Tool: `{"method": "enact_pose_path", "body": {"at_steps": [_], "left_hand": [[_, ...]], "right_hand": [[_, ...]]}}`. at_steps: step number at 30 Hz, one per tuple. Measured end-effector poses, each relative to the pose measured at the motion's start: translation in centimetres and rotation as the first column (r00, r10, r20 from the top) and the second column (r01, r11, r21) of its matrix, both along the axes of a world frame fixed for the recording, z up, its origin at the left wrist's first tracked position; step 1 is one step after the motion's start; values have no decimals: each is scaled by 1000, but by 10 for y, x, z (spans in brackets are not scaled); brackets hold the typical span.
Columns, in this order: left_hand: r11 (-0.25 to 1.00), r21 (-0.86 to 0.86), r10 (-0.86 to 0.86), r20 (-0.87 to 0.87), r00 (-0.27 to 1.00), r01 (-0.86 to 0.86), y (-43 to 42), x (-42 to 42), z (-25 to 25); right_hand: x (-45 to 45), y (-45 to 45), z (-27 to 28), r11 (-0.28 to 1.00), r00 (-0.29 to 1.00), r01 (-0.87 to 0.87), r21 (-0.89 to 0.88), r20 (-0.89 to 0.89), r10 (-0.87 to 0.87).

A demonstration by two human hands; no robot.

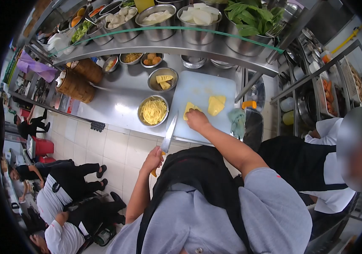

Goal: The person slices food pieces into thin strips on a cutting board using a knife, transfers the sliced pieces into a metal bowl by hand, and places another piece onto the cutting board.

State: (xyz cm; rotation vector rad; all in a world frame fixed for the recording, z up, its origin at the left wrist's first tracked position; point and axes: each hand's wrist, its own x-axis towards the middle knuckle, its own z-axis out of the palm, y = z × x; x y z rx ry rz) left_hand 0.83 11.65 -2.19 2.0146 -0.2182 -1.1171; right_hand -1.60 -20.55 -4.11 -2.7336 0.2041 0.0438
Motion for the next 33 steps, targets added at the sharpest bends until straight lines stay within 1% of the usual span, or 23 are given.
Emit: {"method": "enact_pose_path", "body": {"at_steps": [1,2,4,5,7,11,14,16,17,19,21,22,24,25,27,28,30,31,33], "left_hand": [[1000,-6,-4,12,1000,4,0,0,0],[1000,-9,-2,8,1000,2,0,0,1],[1000,-5,3,2,1000,-3,0,0,3],[1000,-12,2,13,1000,-2,-1,1,4],[1000,6,-11,18,1000,11,-1,0,8],[1000,14,-6,8,1000,6,0,-1,10],[1000,23,-2,4,1000,2,0,-2,9],[1000,21,10,1,1000,-10,1,-3,9],[1000,22,19,-2,1000,-19,3,-4,8],[1000,3,22,-6,1000,-22,4,-3,2],[1000,-9,22,-14,1000,-23,8,-4,-3],[999,-29,37,-21,999,-38,9,-3,-5],[997,-56,60,-31,998,-62,8,-3,1],[997,-51,61,-33,998,-63,9,-3,1],[994,-52,91,-36,995,-93,11,-3,1],[994,-49,92,-37,995,-94,12,-3,1],[992,-61,106,-38,994,-108,14,-3,1],[992,-60,107,-40,993,-110,14,-3,-1],[993,-49,107,-18,994,-108,16,-6,-4]], "right_hand": [[3,0,-1,998,999,-31,-51,-35,30],[5,0,-2,998,999,-27,-59,-20,26],[6,4,-1,979,997,-80,-185,-15,79],[7,4,0,978,997,-78,-193,-5,78],[10,6,4,973,994,-101,-206,-63,90],[17,2,5,970,994,-100,-223,-74,86],[26,-10,7,980,992,-78,-182,-116,57],[31,-20,18,995,999,-10,-98,-46,5],[35,-27,23,995,999,-13,-97,-52,8],[43,-42,31,1000,999,19,-16,-51,-20],[50,-55,40,999,1000,-4,46,-2,5],[55,-60,48,999,1000,-3,51,-11,4],[62,-65,69,967,981,-195,161,32,192],[61,-62,83,967,981,-195,166,30,193],[60,-58,104,866,935,-353,354,92,343],[57,-57,103,865,934,-353,357,93,344],[43,-59,99,829,879,-476,293,203,432],[36,-64,87,829,878,-476,294,202,433],[19,-78,40,884,901,-424,194,189,391]]}}
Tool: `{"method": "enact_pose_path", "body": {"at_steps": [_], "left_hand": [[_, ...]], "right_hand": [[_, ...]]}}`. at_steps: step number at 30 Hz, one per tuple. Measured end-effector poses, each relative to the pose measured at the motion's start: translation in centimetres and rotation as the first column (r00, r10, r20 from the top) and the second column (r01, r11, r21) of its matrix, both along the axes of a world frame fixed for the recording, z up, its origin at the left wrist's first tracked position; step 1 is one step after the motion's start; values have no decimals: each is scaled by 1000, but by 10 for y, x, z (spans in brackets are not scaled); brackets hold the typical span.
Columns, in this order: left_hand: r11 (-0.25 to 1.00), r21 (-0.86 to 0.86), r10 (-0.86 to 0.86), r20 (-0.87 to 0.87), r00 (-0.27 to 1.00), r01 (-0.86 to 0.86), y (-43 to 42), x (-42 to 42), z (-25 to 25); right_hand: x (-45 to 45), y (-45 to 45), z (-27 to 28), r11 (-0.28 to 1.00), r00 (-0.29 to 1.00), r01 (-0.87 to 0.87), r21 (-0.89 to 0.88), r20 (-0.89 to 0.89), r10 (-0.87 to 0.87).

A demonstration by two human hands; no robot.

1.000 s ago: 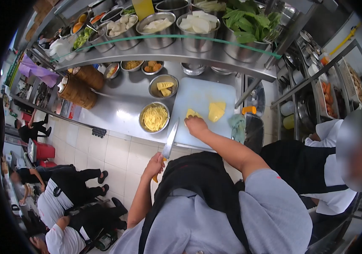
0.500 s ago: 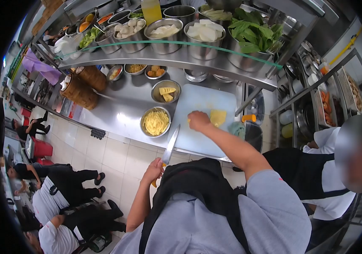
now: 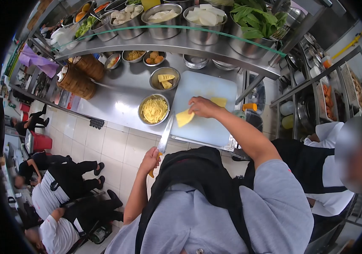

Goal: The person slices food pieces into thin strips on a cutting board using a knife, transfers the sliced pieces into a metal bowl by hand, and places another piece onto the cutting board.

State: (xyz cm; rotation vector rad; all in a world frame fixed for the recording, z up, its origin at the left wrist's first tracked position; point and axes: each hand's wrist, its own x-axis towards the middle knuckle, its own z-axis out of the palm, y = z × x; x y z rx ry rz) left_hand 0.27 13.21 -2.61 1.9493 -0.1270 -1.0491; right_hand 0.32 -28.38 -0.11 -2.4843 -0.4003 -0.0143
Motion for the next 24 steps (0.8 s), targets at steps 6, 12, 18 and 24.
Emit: {"method": "enact_pose_path", "body": {"at_steps": [6,12,18,24], "left_hand": [[1000,-21,6,-14,1000,-7,-1,-2,-4],[1000,-2,-30,-18,999,30,-5,3,-14],[999,-5,-37,-10,999,37,-6,7,-17],[1000,7,-27,-35,999,27,-7,3,-13]], "right_hand": [[-24,16,-71,810,791,585,51,-260,-555],[-9,40,-85,709,644,694,-126,-331,-690],[0,44,-54,743,653,667,-60,-433,-622],[8,29,-88,685,731,664,301,-456,-508]]}}
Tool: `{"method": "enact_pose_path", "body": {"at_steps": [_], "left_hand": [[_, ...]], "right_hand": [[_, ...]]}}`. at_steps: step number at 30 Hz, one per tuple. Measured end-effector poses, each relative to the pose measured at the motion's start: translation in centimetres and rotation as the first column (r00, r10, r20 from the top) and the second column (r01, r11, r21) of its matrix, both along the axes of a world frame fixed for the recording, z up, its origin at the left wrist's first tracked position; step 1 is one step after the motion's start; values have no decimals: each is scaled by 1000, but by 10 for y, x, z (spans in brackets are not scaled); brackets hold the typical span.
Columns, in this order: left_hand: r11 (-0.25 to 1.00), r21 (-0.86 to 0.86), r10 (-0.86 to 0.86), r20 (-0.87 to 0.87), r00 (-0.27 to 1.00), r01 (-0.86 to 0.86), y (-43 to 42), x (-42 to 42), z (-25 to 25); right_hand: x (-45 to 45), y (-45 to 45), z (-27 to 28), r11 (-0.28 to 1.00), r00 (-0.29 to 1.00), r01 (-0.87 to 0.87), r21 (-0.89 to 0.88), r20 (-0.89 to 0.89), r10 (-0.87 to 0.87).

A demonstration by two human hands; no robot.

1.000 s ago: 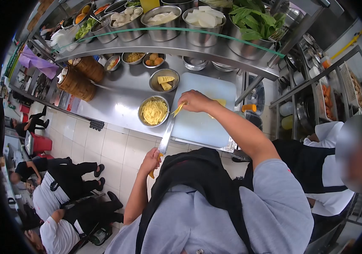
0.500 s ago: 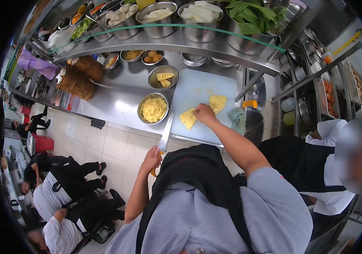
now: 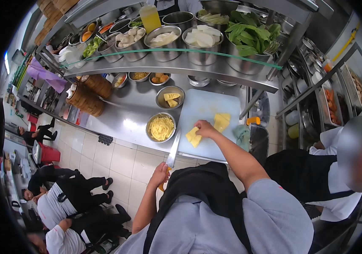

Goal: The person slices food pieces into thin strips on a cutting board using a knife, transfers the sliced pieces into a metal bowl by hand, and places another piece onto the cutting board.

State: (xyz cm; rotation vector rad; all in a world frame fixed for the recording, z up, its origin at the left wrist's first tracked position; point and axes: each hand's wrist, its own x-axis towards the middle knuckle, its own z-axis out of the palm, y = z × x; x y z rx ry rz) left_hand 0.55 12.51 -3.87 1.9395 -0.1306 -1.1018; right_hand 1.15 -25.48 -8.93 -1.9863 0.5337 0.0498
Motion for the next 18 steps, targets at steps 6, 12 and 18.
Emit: {"method": "enact_pose_path", "body": {"at_steps": [6,12,18], "left_hand": [[1000,4,-19,68,998,18,0,-1,4],[984,114,-175,501,847,136,-6,-5,0],[925,346,-347,600,721,158,-35,-10,22]], "right_hand": [[8,-20,21,974,981,-189,128,-28,194],[-12,8,43,768,982,-32,-640,122,142],[-30,34,23,645,867,-292,-706,91,491]]}}
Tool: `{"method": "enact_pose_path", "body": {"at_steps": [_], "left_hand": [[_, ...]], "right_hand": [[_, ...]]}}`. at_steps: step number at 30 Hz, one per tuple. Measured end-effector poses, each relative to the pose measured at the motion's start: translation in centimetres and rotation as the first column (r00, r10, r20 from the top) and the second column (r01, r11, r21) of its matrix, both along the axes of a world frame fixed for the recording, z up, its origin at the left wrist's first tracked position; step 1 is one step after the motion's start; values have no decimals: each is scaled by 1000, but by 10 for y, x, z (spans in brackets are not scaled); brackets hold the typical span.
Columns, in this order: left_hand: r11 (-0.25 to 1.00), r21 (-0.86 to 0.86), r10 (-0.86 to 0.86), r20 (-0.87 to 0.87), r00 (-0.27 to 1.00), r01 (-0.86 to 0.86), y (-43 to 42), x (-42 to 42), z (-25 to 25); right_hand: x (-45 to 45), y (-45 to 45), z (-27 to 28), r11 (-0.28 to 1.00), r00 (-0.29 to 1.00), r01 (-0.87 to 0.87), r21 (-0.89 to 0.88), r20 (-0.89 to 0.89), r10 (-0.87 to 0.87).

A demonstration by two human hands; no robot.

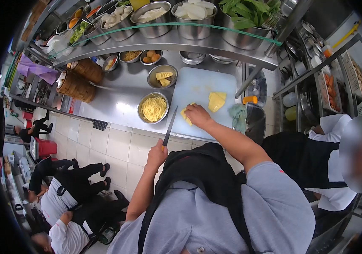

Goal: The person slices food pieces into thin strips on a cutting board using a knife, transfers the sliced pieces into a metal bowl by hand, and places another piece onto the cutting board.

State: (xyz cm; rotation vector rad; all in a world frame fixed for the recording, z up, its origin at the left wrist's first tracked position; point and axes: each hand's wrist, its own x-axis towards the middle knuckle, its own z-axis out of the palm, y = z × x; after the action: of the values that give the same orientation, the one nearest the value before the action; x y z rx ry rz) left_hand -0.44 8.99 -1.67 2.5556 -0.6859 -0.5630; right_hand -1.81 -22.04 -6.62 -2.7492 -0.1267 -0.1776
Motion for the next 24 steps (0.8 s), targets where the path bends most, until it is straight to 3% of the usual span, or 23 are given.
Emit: {"method": "enact_pose_path", "body": {"at_steps": [2,8,11,14,24], "left_hand": [[996,82,-23,18,1000,21,-7,1,3],[983,163,-98,109,989,79,-19,0,0],[974,192,-147,144,979,118,-21,2,-28],[974,181,-176,223,959,137,-30,4,-14],[919,329,-301,231,925,217,-26,0,34]], "right_hand": [[-4,0,-12,999,991,15,50,131,-21],[-4,1,-3,996,979,30,79,198,-45],[-1,1,-1,997,982,51,55,177,-60],[2,3,2,996,990,75,43,118,-80],[3,1,10,997,995,68,44,76,-71]]}}
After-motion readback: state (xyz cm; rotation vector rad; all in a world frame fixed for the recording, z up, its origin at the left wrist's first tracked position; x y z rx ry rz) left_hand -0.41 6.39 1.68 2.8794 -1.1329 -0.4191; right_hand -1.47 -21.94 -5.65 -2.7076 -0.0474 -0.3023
